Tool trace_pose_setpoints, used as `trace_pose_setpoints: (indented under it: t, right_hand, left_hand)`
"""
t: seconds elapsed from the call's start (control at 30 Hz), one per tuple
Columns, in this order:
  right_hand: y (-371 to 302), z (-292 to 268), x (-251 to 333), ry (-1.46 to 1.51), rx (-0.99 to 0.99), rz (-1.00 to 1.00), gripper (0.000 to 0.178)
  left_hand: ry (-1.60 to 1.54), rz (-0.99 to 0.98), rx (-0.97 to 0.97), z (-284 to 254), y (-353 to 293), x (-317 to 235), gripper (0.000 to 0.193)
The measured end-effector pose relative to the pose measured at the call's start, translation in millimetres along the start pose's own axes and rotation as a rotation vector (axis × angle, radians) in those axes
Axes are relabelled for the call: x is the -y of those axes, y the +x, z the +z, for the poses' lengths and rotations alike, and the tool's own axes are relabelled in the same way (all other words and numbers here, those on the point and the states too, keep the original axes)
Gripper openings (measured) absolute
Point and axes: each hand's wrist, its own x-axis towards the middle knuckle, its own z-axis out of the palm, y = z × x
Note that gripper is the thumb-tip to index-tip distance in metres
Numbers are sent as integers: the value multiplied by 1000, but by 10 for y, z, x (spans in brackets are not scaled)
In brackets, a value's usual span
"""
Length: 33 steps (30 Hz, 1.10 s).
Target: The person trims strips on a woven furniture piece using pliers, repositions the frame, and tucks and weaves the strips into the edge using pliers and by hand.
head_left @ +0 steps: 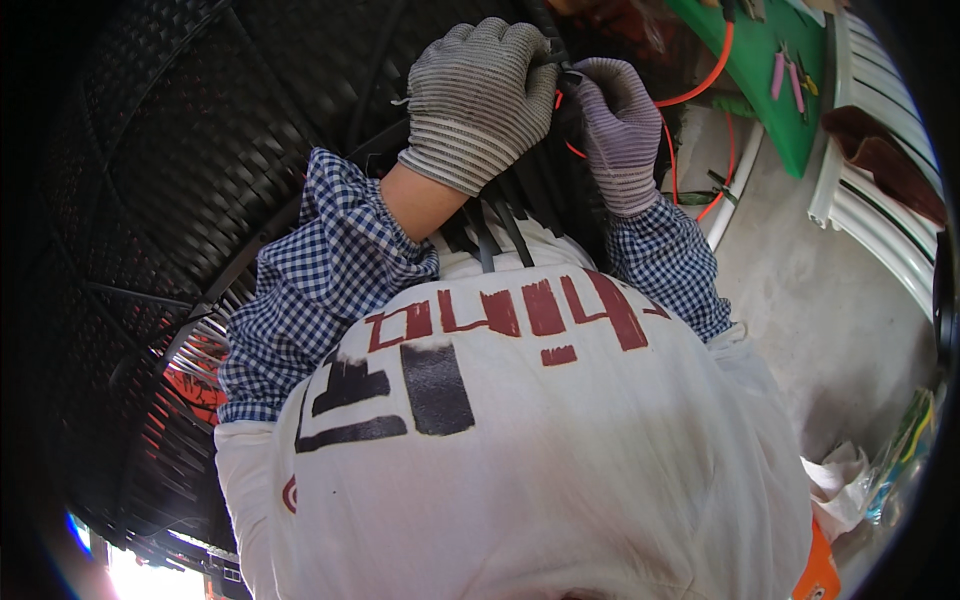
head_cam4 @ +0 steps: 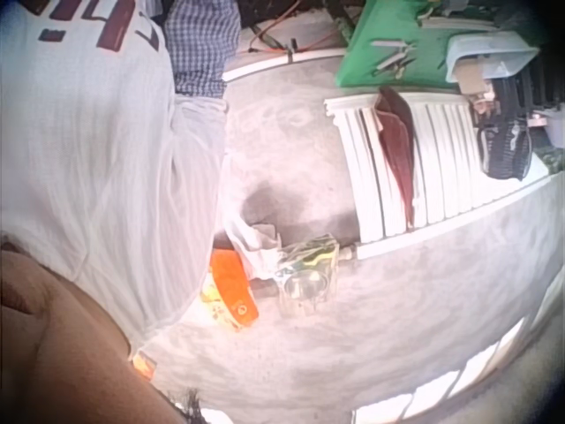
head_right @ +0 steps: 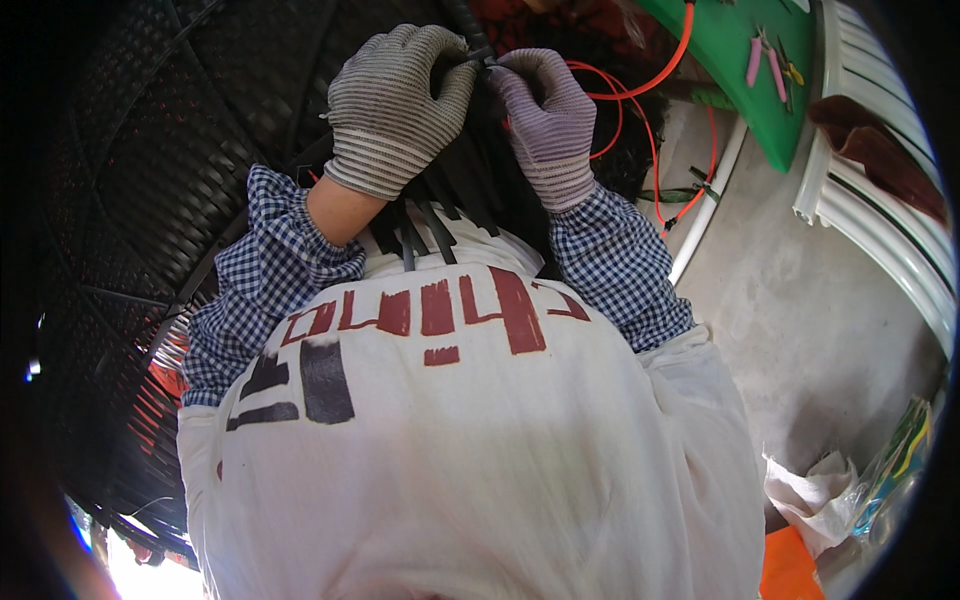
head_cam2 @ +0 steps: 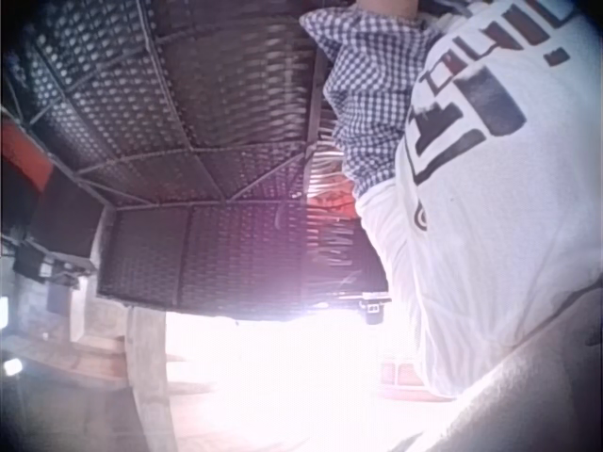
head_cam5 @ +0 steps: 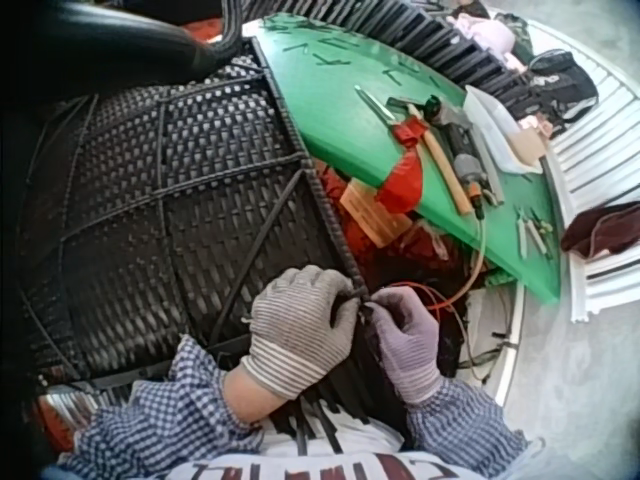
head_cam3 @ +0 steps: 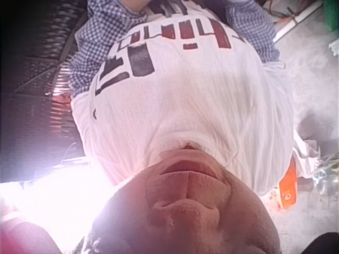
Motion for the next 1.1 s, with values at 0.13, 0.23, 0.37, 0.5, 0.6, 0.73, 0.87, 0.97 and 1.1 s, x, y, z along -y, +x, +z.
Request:
trace_pose_setpoints:
  t: [0.13, 0.23, 0.37, 0.5, 0.6, 0.73, 0.87, 0.97, 1.1]
  right_hand:
    - [25, -28, 22, -72, 57, 20, 14]
    - [85, -66, -62, -114, 56, -82, 14]
    - [106, -89, -41, -142, 34, -121, 14]
    - [145, -150, 115, -142, 120, -53, 13]
    - [204, -314, 220, -94, 240, -56, 16]
    - [552, -801, 457, -258, -150, -298, 12]
    - [1142, -1570, 258, -652, -425, -350, 15]
    - [1534, -2366, -182, -799, -558, -298, 23]
    - [1774, -3103, -456, -1177, -621, 208, 38]
  left_hand:
    - [1, -25, -12, 11, -11, 17, 19]
    - [7, -45, -12, 35, 3, 8, 18]
    - [-14, -35, -59, 68, 48, -35, 14]
    - [-28, -48, -88, -3, 99, -104, 9]
    - [-69, -73, -70, -40, 54, -94, 11]
    - [-66, -99, -22, -141, 33, -205, 14]
    - [-64, -79, 29, -153, 63, -218, 17]
    - [-43, -58, 32, -164, 128, -272, 18]
    - [-42, -24, 27, -147, 149, -274, 17]
